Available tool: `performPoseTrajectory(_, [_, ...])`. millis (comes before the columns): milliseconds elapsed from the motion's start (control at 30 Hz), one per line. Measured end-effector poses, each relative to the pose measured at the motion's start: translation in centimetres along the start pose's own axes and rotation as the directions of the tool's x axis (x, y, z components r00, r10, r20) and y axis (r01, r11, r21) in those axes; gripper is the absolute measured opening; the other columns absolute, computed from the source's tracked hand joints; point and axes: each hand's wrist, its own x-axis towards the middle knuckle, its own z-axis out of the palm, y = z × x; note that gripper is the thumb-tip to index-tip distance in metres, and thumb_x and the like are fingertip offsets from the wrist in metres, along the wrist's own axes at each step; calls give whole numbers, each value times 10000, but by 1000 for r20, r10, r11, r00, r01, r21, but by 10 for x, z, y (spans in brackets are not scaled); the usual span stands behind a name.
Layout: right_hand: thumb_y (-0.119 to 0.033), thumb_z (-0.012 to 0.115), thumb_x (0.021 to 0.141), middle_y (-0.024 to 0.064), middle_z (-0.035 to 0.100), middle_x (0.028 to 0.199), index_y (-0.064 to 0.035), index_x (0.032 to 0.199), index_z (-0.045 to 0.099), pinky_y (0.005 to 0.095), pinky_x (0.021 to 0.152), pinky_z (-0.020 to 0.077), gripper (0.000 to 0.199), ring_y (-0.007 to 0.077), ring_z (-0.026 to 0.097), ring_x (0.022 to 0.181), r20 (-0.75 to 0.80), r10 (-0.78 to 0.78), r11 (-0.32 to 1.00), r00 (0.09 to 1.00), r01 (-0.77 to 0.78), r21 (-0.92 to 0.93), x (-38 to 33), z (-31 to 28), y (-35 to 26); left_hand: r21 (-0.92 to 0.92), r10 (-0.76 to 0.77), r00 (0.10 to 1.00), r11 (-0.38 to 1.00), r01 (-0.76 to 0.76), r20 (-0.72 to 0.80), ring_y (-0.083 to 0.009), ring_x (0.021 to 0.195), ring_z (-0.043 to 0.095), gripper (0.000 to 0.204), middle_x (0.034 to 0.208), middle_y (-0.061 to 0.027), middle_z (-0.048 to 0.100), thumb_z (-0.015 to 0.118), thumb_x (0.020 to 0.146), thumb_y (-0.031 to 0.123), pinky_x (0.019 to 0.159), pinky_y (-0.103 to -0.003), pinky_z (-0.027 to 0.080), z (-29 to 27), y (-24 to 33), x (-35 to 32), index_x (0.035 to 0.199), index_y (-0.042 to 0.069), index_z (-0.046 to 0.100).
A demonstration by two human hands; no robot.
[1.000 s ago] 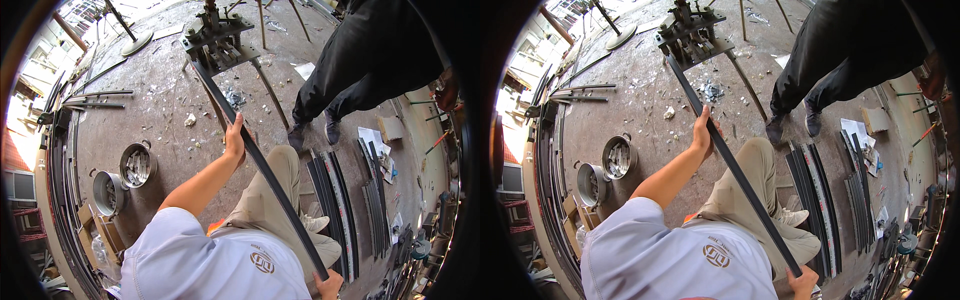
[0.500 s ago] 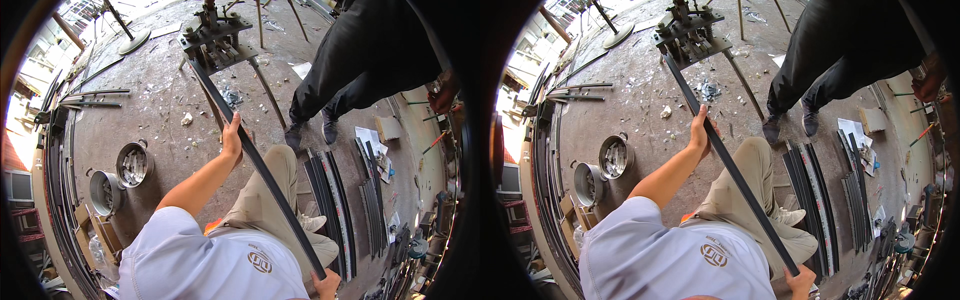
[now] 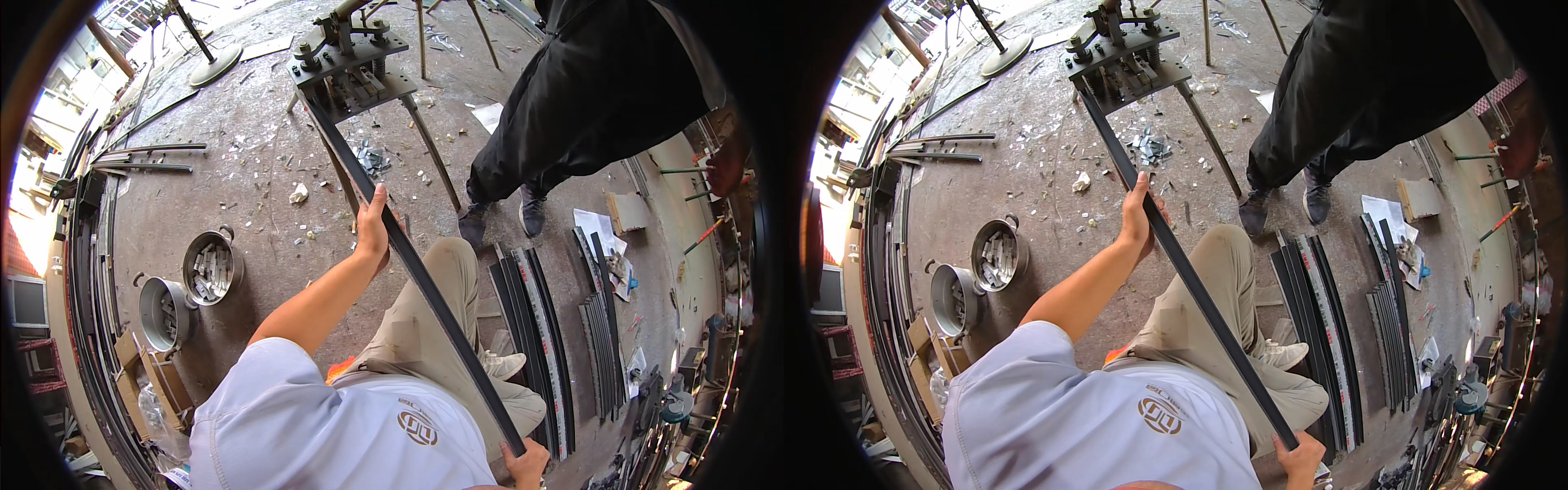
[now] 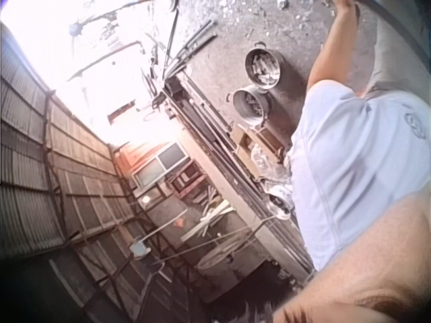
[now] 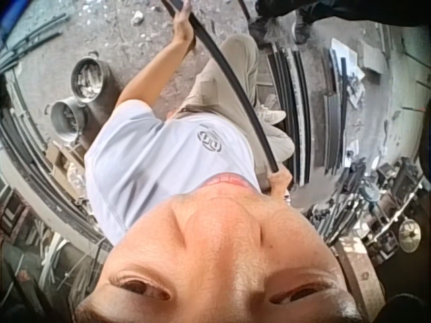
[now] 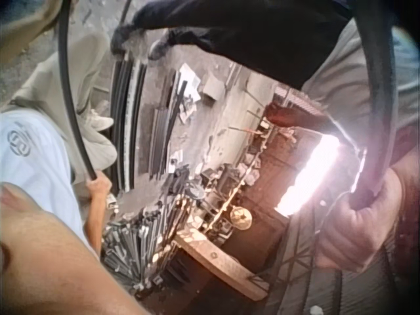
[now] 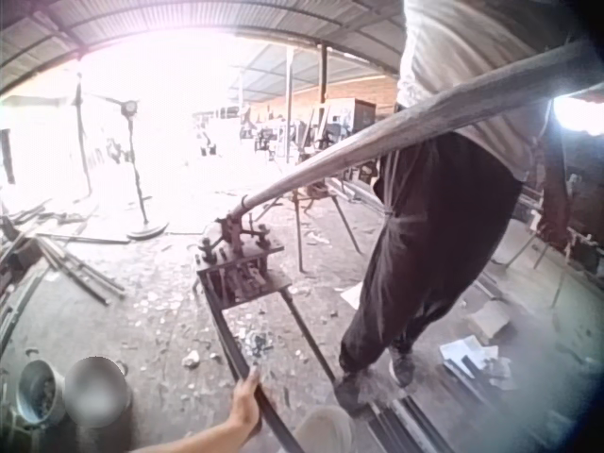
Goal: The person sits on the floor and repeatedly feeds long metal rods into a manual bending machine. They pull a lever to bend each rod and then place the finished piece on a growing stack. The person wears white sneakers and a light-colored shirt.
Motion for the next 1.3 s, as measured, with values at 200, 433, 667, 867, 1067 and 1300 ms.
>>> performPoseTrajectory(200, [-457, 892, 659, 150, 638, 607, -61, 648, 657, 490, 572, 489, 460, 404, 634, 582, -14, -2, 1000, 1000, 2, 21, 3, 1, -1, 13, 6, 1000, 1000, -6, -8, -190, 551, 521, 524, 681, -43, 495, 667, 930, 603, 530, -360, 488, -5, -2, 3, 879, 133, 440])
performPoseTrajectory(433, [-477, 878, 672, 154, 630, 599, -61, 645, 656, 491, 564, 487, 472, 405, 632, 578, -28, -13, 999, 1000, 14, 39, 5, -1, 0, 34, 22, 999, 999, -22, -27, -194, 553, 528, 534, 687, -50, 500, 668, 925, 609, 533, -362, 494, -1, 3, -3, 894, 129, 435])
performPoseTrajectory(667, [-490, 872, 672, 159, 630, 597, -58, 629, 653, 488, 565, 493, 487, 404, 638, 581, -17, 14, 999, 1000, -13, 50, 6, -1, -4, 48, 19, 1000, 999, -18, -25, -202, 540, 535, 537, 691, -54, 505, 656, 927, 618, 519, -367, 493, -2, 3, -3, 902, 129, 434])
performPoseTrajectory(867, [-493, 874, 665, 171, 636, 601, -55, 630, 663, 486, 568, 498, 488, 410, 642, 585, -6, 6, 999, 1000, -6, 38, 8, -8, -7, 51, 25, 999, 998, -23, -34, -205, 542, 544, 515, 689, -53, 505, 640, 942, 603, 515, -368, 493, -6, 0, 3, 880, 133, 438])
performPoseTrajectory(1067, [-505, 877, 656, 173, 641, 605, -62, 646, 682, 487, 569, 497, 484, 408, 647, 591, -50, 10, 999, 999, -7, 52, 6, -13, -13, 46, 14, 1000, 999, -13, -22, -208, 535, 549, 526, 684, -56, 503, 637, 940, 609, 515, -371, 495, -3, 0, 4, 875, 125, 442])
performPoseTrajectory(1300, [-492, 890, 642, 164, 649, 617, -64, 662, 691, 477, 569, 497, 473, 401, 647, 594, -57, 5, 1000, 998, -3, 29, 5, -23, -13, 8, -3, 1000, 1000, 3, -7, -209, 554, 570, 526, 711, -72, 536, 666, 947, 567, 528, -357, 507, -3, 4, 2, 999, 92, 446])
